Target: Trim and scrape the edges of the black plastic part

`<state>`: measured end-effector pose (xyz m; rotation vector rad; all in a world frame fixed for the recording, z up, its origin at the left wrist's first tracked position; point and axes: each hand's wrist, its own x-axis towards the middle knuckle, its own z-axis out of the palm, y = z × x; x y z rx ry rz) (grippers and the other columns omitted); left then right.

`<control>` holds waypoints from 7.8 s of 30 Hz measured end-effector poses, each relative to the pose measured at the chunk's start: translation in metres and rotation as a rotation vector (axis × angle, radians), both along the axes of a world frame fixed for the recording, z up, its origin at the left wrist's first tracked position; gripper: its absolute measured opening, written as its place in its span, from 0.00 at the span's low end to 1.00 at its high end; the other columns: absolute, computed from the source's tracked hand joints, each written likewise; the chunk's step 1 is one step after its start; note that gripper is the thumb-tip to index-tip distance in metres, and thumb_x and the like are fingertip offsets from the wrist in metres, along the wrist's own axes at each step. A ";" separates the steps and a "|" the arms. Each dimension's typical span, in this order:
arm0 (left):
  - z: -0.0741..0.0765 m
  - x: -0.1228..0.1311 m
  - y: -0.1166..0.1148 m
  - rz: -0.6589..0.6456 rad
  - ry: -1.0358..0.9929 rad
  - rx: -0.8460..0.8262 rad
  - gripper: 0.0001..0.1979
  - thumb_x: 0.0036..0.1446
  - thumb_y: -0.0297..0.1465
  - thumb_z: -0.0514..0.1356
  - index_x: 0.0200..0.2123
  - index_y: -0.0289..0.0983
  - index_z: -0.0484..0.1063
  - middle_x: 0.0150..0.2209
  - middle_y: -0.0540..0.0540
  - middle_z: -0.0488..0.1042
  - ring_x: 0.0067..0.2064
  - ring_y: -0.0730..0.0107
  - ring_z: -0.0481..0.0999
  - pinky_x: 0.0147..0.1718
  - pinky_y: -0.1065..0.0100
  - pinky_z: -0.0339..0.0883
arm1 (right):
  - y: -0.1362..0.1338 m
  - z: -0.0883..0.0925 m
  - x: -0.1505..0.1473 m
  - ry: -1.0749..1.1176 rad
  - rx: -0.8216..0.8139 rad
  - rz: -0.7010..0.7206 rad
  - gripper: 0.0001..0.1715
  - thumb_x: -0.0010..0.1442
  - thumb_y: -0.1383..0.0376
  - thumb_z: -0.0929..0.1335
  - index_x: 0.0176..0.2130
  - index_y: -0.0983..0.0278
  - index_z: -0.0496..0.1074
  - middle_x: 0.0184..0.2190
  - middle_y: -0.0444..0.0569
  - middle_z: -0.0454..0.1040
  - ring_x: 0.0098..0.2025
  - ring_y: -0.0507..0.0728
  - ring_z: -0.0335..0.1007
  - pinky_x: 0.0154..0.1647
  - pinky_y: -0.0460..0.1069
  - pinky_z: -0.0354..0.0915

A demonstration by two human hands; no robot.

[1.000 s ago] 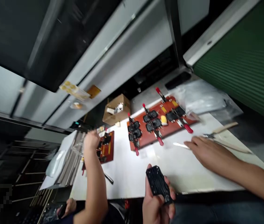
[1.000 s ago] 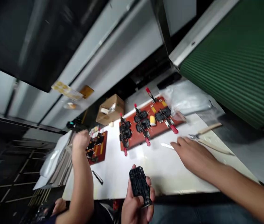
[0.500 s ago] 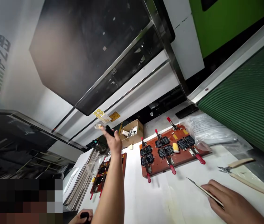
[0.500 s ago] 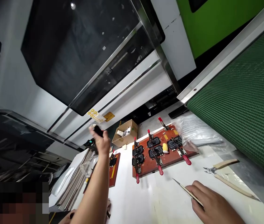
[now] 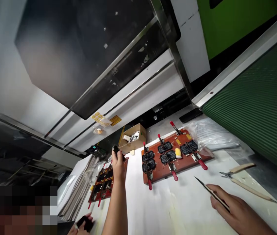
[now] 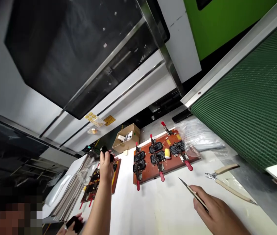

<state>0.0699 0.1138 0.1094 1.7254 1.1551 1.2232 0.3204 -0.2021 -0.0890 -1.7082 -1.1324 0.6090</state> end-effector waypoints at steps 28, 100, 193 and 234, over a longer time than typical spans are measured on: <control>-0.127 0.007 -0.253 -0.676 -0.002 -0.588 0.30 0.59 0.30 0.72 0.62 0.48 0.70 0.61 0.43 0.71 0.60 0.56 0.74 0.62 0.56 0.67 | -0.045 0.104 -0.028 -0.236 -0.063 0.598 0.22 0.74 0.66 0.67 0.64 0.58 0.72 0.43 0.47 0.77 0.43 0.54 0.72 0.44 0.51 0.68; -0.117 0.017 -0.263 -0.679 0.039 -0.724 0.32 0.63 0.25 0.67 0.67 0.53 0.66 0.65 0.47 0.71 0.65 0.57 0.74 0.64 0.56 0.71 | -0.056 0.105 -0.017 -0.037 -0.157 0.471 0.24 0.77 0.62 0.61 0.68 0.56 0.67 0.56 0.52 0.78 0.56 0.58 0.75 0.58 0.55 0.72; -0.177 0.004 -0.207 -0.542 0.609 -0.092 0.43 0.64 0.48 0.63 0.74 0.36 0.54 0.77 0.47 0.57 0.79 0.49 0.46 0.78 0.45 0.30 | 0.049 0.070 -0.021 -0.441 -0.219 0.818 0.23 0.68 0.74 0.68 0.59 0.59 0.68 0.49 0.52 0.78 0.52 0.60 0.73 0.50 0.57 0.73; -0.176 0.006 -0.207 -0.517 0.600 -0.123 0.45 0.63 0.47 0.65 0.75 0.37 0.52 0.76 0.48 0.58 0.79 0.47 0.46 0.78 0.44 0.30 | 0.078 0.065 -0.037 -0.531 -0.254 0.455 0.07 0.69 0.61 0.72 0.46 0.58 0.71 0.39 0.47 0.77 0.39 0.58 0.74 0.41 0.53 0.71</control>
